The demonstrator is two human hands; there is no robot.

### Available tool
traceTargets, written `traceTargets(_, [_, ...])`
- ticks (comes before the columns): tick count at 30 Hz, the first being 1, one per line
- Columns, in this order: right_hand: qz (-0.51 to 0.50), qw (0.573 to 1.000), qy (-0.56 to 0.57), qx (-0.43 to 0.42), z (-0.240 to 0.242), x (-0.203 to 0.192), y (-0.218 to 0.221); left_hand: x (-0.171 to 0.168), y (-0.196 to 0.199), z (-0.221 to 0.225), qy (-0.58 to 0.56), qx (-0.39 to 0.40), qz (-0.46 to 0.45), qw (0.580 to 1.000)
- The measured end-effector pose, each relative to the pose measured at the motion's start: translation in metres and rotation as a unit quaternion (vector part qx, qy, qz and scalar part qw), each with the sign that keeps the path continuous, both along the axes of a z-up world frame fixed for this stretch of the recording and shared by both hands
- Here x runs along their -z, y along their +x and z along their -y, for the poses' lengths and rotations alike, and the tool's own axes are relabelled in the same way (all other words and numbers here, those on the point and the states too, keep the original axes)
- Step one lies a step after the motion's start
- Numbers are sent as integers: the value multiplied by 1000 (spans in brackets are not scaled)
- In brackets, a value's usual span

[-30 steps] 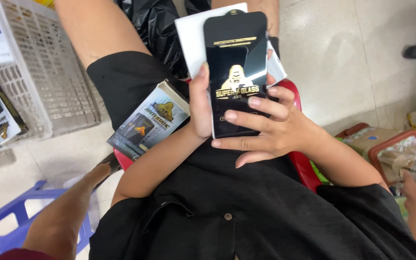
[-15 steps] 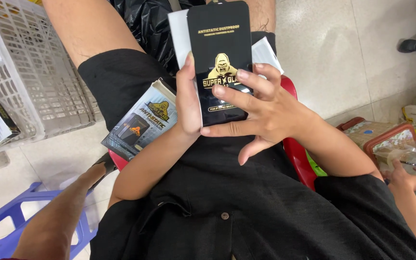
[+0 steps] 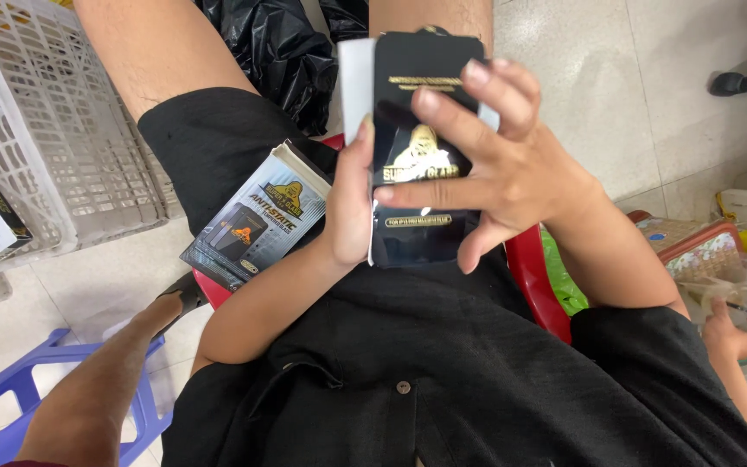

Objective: Removing a phone screen protector from a sleeve and then returning it to its packaging.

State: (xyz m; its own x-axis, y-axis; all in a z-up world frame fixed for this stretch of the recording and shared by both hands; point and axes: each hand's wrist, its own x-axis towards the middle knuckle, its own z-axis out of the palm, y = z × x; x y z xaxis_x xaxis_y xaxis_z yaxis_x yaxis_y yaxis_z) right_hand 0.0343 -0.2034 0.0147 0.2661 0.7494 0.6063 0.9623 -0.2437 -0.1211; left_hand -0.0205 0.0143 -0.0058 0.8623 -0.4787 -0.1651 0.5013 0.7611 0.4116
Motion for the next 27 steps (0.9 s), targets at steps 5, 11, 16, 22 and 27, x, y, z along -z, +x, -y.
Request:
traceTargets(5, [2,999,32,-1,8,-1,11,-7,-6,-2,50,51,23,997])
traceTargets(11, [6,999,35,12,17,-4,13,-27,-2,-1,32,132,43,990])
traceTargets(16, [-7,999,31,25,26,-9,16,-23,-6,2,19,158,23,987])
traceTargets(22, [-25,998,49,39,32,-5,20,-28,-4,3,80,163,74,981])
traceTargets(27, [-39,992,35,113,47,5,31,-30,-2,6,69,176,88,978])
